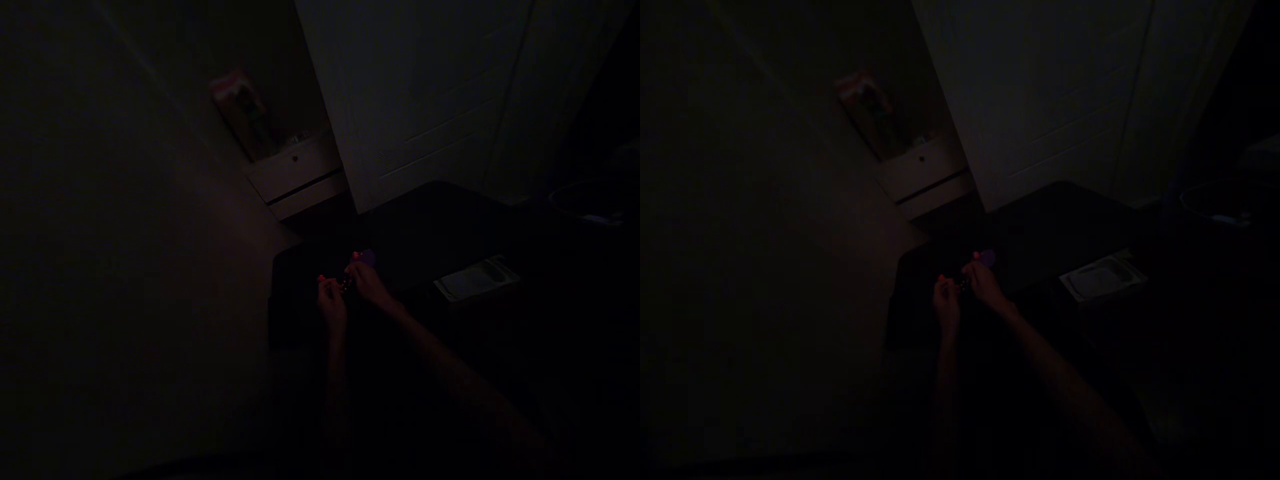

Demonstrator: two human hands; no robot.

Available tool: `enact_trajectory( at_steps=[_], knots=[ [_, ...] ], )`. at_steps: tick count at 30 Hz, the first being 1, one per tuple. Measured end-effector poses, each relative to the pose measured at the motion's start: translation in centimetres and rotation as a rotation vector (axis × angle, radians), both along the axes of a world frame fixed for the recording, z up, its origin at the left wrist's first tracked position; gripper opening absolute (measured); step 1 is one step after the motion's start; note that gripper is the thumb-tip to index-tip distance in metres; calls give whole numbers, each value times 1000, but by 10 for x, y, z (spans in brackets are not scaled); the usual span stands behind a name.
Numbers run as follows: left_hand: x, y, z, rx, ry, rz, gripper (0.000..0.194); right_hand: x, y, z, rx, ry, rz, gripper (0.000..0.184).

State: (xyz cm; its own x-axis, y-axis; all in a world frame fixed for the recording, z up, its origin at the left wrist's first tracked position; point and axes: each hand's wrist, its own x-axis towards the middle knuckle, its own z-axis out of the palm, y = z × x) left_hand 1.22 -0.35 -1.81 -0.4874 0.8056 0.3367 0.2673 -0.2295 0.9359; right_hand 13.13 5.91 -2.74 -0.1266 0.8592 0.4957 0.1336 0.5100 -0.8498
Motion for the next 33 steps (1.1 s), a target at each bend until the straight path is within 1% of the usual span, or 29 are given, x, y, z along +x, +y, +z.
enact_trajectory(
  at_steps=[4,8,15,20,23,28,33],
  knots=[
    [0,0,0,-4,11,-2,30,1,-1,3,3,-44,-35,40],
    [1,0,0,0,8,3,33,3,-1,5,-10,-37,-47,43],
    [2,-3,3,-9,-9,-17,34,3,-3,9,-45,47,-74,43],
    [2,-3,3,-8,14,3,33,4,-7,15,-44,32,-66,44],
    [2,-2,3,2,16,-7,32,5,-9,18,-34,11,-68,44],
    [1,-1,1,-4,2,-5,33,4,-8,16,-37,-15,-61,43],
    [1,-1,1,-12,5,2,35,3,-6,13,-52,6,-47,41]
  ],
)
